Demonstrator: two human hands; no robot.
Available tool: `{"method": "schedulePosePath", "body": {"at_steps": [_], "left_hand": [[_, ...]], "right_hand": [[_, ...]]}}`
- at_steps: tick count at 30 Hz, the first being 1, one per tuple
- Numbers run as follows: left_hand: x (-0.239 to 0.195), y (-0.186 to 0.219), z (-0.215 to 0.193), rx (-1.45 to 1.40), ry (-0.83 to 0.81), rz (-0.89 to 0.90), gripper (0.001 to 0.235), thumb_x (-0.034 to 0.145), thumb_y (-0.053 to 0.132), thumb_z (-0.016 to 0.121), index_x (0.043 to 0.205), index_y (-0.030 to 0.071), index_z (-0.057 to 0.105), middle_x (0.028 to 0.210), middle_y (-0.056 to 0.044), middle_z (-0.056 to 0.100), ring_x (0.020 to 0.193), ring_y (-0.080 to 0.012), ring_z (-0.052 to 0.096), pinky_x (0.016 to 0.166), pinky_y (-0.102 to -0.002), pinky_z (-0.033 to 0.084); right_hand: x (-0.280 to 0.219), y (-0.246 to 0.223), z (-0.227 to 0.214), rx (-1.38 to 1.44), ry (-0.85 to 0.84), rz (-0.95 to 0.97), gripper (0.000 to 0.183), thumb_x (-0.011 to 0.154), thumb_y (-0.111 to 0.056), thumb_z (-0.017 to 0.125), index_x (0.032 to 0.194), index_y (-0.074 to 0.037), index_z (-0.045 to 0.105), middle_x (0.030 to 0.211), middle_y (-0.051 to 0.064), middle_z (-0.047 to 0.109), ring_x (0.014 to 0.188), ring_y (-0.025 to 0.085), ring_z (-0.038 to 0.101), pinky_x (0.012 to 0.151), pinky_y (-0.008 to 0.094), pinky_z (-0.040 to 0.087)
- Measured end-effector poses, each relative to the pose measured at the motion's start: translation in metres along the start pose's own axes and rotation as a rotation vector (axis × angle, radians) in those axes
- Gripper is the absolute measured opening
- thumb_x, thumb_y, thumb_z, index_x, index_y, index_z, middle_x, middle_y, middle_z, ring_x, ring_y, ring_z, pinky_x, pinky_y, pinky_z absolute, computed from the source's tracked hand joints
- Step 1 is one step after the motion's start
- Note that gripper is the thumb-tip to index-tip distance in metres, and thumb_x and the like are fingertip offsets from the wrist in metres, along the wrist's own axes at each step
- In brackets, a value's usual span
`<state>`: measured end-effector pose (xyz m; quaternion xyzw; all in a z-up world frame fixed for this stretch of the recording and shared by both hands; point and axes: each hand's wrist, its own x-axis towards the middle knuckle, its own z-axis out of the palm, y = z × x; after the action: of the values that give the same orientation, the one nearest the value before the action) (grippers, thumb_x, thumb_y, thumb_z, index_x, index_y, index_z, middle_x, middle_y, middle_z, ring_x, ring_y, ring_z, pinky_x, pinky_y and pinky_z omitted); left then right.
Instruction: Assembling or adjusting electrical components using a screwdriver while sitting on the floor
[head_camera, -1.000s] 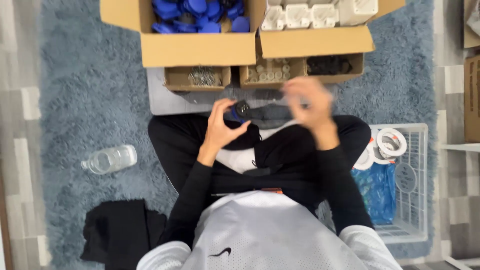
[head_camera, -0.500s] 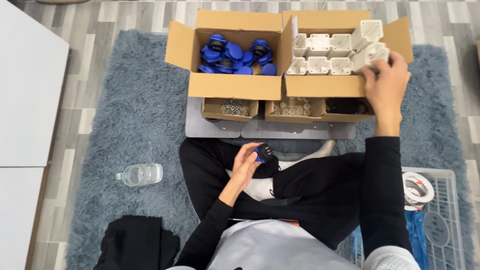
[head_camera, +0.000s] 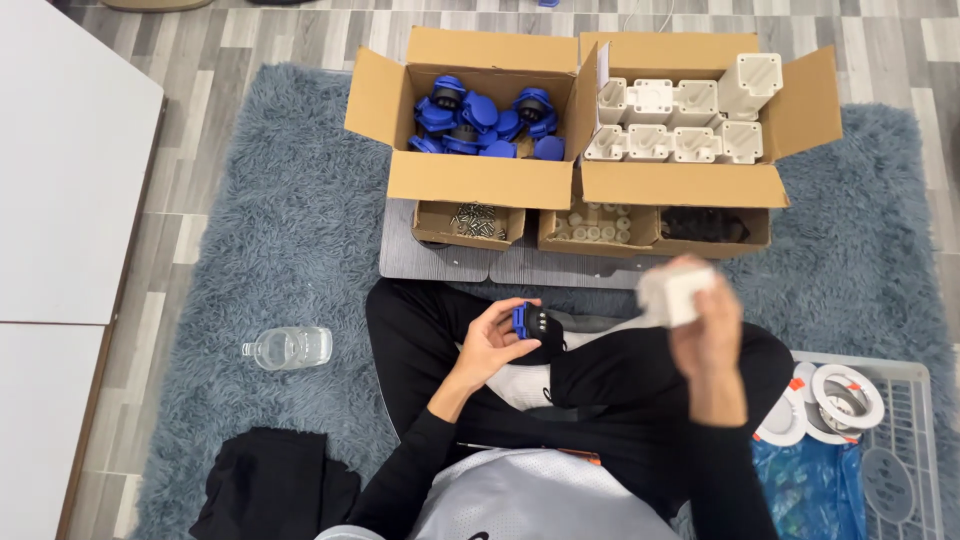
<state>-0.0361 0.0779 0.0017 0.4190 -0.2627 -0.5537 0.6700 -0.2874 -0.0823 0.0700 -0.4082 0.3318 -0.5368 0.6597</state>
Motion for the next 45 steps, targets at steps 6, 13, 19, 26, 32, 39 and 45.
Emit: {"method": "schedulePosePath", "body": {"at_steps": [6, 13, 19, 26, 32, 39, 45], "left_hand": [[0.006, 0.006, -0.013, 0.085, -0.058, 0.125, 0.07, 0.075, -0.006, 0.098, 0.138, -0.005, 0.067, 0.137, -0.023, 0.074, 0.124, -0.0275, 0.074, 0.101, -0.037, 0.064], [0.005, 0.034, -0.001, 0.13, -0.108, 0.205, 0.067, 0.079, -0.002, 0.096, 0.139, -0.006, 0.066, 0.138, -0.023, 0.072, 0.126, -0.0262, 0.071, 0.104, -0.037, 0.061], [0.001, 0.07, 0.018, 0.41, -0.162, 0.392, 0.065, 0.077, 0.013, 0.102, 0.134, -0.004, 0.074, 0.128, -0.02, 0.076, 0.118, -0.0301, 0.074, 0.099, -0.041, 0.061], [-0.004, 0.092, 0.051, 0.625, -0.22, 0.566, 0.052, 0.081, 0.018, 0.099, 0.124, 0.001, 0.075, 0.122, -0.017, 0.081, 0.111, -0.038, 0.077, 0.096, -0.046, 0.062], [-0.002, 0.087, 0.051, 0.73, -0.269, 0.623, 0.047, 0.087, 0.018, 0.094, 0.128, 0.004, 0.077, 0.125, -0.014, 0.081, 0.113, -0.0368, 0.077, 0.098, -0.047, 0.062], [-0.001, 0.084, 0.053, 0.731, -0.293, 0.631, 0.047, 0.09, 0.022, 0.093, 0.13, 0.003, 0.077, 0.129, -0.015, 0.08, 0.121, -0.0392, 0.076, 0.105, -0.048, 0.06], [0.0, 0.08, 0.049, 0.75, -0.29, 0.62, 0.053, 0.087, 0.027, 0.095, 0.132, 0.005, 0.077, 0.13, -0.016, 0.08, 0.125, -0.0407, 0.075, 0.107, -0.05, 0.059]], "right_hand": [[-0.049, 0.087, -0.039, 0.18, -0.217, 0.184, 0.081, 0.076, -0.038, 0.087, 0.135, 0.012, 0.063, 0.144, 0.039, 0.062, 0.13, 0.055, 0.069, 0.105, 0.066, 0.056], [-0.064, 0.063, 0.003, -0.023, -0.452, 0.198, 0.057, 0.076, -0.029, 0.097, 0.115, 0.008, 0.075, 0.147, 0.037, 0.063, 0.127, 0.037, 0.071, 0.102, 0.046, 0.057], [-0.065, 0.064, 0.016, -0.329, -0.455, 0.03, 0.065, 0.066, -0.004, 0.104, 0.119, 0.004, 0.067, 0.141, 0.028, 0.069, 0.125, 0.031, 0.071, 0.107, 0.044, 0.053], [-0.064, 0.053, 0.028, -0.656, -0.44, -0.163, 0.079, 0.065, -0.007, 0.104, 0.135, 0.001, 0.068, 0.131, 0.017, 0.075, 0.124, 0.032, 0.072, 0.101, 0.042, 0.06], [-0.061, 0.045, 0.033, -0.726, -0.472, -0.345, 0.073, 0.064, -0.012, 0.104, 0.13, 0.002, 0.076, 0.123, 0.018, 0.078, 0.116, 0.037, 0.075, 0.096, 0.045, 0.061], [-0.061, 0.045, 0.034, -0.679, -0.468, -0.32, 0.068, 0.069, -0.015, 0.103, 0.127, 0.004, 0.074, 0.124, 0.021, 0.078, 0.114, 0.038, 0.079, 0.096, 0.044, 0.062], [-0.062, 0.05, 0.032, -0.713, -0.444, -0.336, 0.072, 0.064, -0.013, 0.105, 0.129, 0.001, 0.076, 0.124, 0.019, 0.078, 0.114, 0.036, 0.079, 0.095, 0.043, 0.062]]}}
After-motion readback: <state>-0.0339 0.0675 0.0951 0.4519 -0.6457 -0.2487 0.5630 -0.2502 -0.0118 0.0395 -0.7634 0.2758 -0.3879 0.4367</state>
